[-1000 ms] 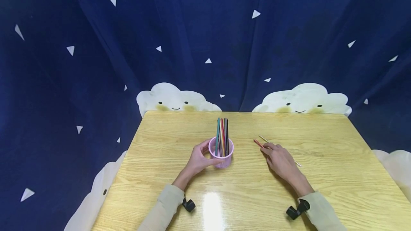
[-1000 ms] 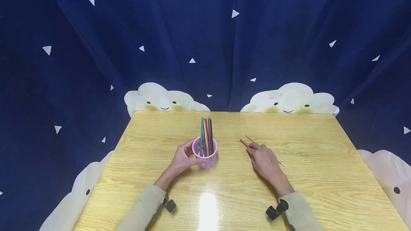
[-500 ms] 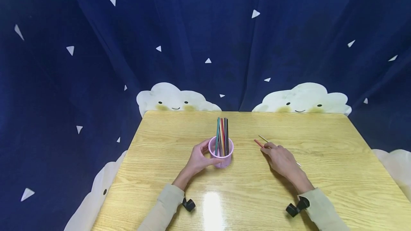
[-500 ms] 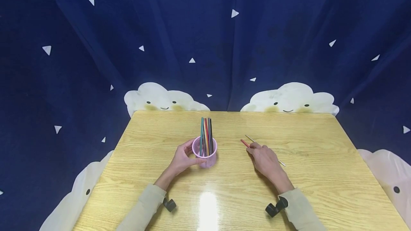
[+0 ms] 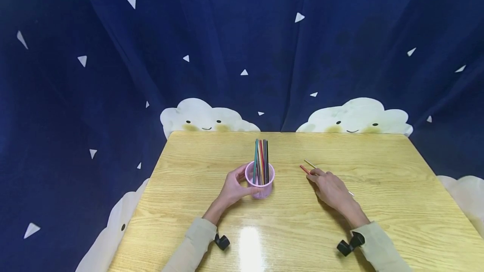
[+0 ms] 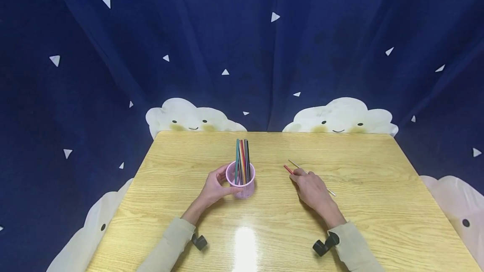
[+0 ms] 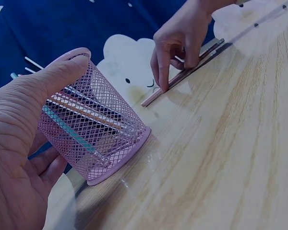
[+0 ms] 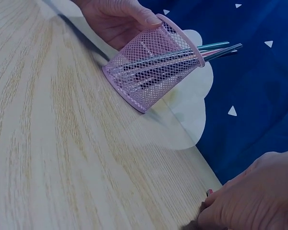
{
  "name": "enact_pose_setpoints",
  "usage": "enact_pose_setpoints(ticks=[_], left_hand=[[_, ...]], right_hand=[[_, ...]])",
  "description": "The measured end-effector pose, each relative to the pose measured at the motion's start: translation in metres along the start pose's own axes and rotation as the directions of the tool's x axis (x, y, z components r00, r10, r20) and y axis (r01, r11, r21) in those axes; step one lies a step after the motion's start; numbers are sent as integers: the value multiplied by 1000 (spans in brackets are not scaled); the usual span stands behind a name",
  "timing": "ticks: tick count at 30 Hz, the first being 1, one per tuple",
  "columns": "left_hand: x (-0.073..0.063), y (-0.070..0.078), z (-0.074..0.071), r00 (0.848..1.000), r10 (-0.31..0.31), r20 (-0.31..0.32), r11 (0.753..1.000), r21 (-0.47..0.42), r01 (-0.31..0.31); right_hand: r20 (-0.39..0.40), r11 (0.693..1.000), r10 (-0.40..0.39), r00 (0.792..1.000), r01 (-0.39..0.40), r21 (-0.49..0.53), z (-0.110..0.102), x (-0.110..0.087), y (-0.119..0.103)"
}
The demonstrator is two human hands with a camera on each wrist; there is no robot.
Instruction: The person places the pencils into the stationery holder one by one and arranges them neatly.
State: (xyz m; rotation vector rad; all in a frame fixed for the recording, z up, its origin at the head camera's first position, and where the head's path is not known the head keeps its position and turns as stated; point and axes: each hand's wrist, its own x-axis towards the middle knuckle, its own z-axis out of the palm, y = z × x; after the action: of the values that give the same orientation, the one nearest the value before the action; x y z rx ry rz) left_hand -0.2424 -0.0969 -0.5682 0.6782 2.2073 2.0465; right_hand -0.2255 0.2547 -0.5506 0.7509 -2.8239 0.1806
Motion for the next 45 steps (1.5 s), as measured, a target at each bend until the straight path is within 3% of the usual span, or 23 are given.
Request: enact_pose_setpoints(ticks=[5, 9, 16, 20, 26, 35, 40, 45], left_hand=[[1, -1, 0, 1000, -4, 1, 1000, 1, 4], [1, 0, 1, 1000, -9, 0, 1000, 11, 9], [-1, 1, -1, 1000, -14, 7, 999, 32, 14], [-1, 1, -1, 1000, -13, 14, 999, 35, 12], [0, 0, -1, 1000, -3, 13, 1000, 13, 3], [0, -1, 0, 1000, 5, 11, 1000, -4, -5], [-1, 1, 0, 1000, -14, 4, 1000, 10, 14], [0, 2, 0, 1000, -16, 5, 1000, 11, 16]], right_hand=[[-16, 999, 13, 1000, -13, 36, 3, -2, 1], [-44, 991, 33, 998, -27, 132, 2, -1, 1], [-223, 921, 87, 971, 7, 389, -2, 7, -3], [-328, 864, 134, 935, 52, 501, -8, 13, -9], [-458, 782, 225, 860, 121, 612, -24, 28, -25], [-562, 678, 293, 773, 246, 692, -57, 52, -60], [-593, 598, 322, 738, 326, 732, -76, 63, -80], [-604, 537, 360, 711, 372, 757, -71, 75, -83]])
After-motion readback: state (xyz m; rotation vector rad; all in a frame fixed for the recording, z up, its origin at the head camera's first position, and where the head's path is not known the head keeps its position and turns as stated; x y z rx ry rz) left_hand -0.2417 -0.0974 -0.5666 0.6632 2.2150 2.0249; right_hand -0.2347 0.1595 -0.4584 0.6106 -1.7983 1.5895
